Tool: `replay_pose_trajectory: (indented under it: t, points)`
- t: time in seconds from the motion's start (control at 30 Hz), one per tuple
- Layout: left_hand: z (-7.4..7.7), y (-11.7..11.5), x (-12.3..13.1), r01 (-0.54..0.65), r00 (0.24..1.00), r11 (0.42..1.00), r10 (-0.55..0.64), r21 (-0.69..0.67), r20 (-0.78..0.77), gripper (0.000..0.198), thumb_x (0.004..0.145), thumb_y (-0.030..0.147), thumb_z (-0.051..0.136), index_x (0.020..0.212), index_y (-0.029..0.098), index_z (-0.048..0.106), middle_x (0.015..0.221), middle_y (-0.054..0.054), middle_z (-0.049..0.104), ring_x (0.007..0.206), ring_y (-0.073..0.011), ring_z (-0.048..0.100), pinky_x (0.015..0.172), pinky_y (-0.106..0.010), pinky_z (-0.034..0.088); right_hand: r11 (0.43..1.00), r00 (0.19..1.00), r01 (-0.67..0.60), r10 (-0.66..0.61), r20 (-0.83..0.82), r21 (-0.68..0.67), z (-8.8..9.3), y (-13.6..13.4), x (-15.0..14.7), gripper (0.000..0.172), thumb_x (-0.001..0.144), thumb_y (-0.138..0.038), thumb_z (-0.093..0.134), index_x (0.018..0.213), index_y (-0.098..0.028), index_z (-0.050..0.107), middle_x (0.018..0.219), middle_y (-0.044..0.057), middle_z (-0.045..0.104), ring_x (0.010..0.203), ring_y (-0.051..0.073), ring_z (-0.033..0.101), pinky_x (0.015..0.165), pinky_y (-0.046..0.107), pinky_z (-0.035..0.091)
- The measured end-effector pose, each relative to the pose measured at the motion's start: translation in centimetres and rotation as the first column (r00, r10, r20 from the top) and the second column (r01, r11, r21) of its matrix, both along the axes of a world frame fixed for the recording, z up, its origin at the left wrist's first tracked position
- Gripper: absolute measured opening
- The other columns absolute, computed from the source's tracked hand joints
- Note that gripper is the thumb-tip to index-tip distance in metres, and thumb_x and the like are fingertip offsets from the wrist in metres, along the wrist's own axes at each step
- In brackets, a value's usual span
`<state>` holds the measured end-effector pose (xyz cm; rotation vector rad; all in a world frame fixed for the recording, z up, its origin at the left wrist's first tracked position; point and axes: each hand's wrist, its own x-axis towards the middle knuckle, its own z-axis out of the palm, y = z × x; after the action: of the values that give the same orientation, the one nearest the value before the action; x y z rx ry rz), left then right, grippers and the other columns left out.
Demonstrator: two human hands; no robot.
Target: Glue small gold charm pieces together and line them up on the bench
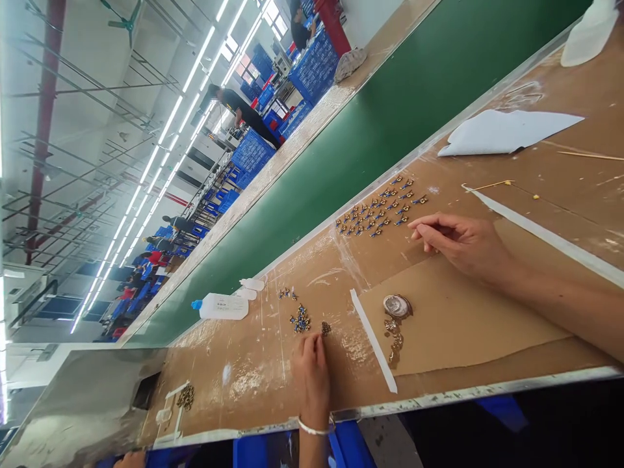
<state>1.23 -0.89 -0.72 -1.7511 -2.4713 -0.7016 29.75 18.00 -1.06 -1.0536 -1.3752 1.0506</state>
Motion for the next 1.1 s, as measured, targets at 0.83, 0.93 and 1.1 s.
replay_pose_trajectory:
  t: [0.83,0.93,1.1]
  points:
    - [0.6,0.7,3.7,0.11,0.984,0.98,-0.083,-0.168,0.157,0.025,0.084,0.033,0.048,0.075,0.02,0.068,0.077,-0.006,0.067,0.073,-0.0189,0.062,0.068,-0.031,0.047,0.999,0.999,-0.042,0.042,-0.028,0.024,0.3,0.0,0.1,0.026,0.082,-0.039,0.053,0.086,-0.016,0.065,0.076,0.002,0.064,0.054,0.007,0.052,0.054,0.021,0.045]
    - [0.2,0.0,3.7,0.089,0.982,0.991,-0.07,-0.104,0.177,0.025,0.084,0.036,0.05,0.076,0.021,0.07,0.077,-0.006,0.068,0.074,-0.019,0.063,0.068,-0.031,0.049,0.999,0.999,-0.036,0.036,-0.016,0.021,0.3,0.0,0.1,0.027,0.082,-0.04,0.053,0.086,-0.017,0.065,0.077,0.002,0.064,0.054,0.007,0.052,0.054,0.021,0.046]
    - [-0.8,-1.6,4.0,0.093,0.975,0.995,-0.086,-0.026,0.206,0.022,0.086,0.032,0.052,0.089,0.023,0.072,0.086,-0.006,0.068,0.081,-0.0182,0.063,0.072,-0.03,0.049,0.999,0.999,-0.033,0.033,-0.001,0.028,0.4,-0.1,0.0,0.027,0.081,-0.041,0.053,0.086,-0.018,0.065,0.074,0.002,0.064,0.054,0.007,0.051,0.053,0.022,0.045]
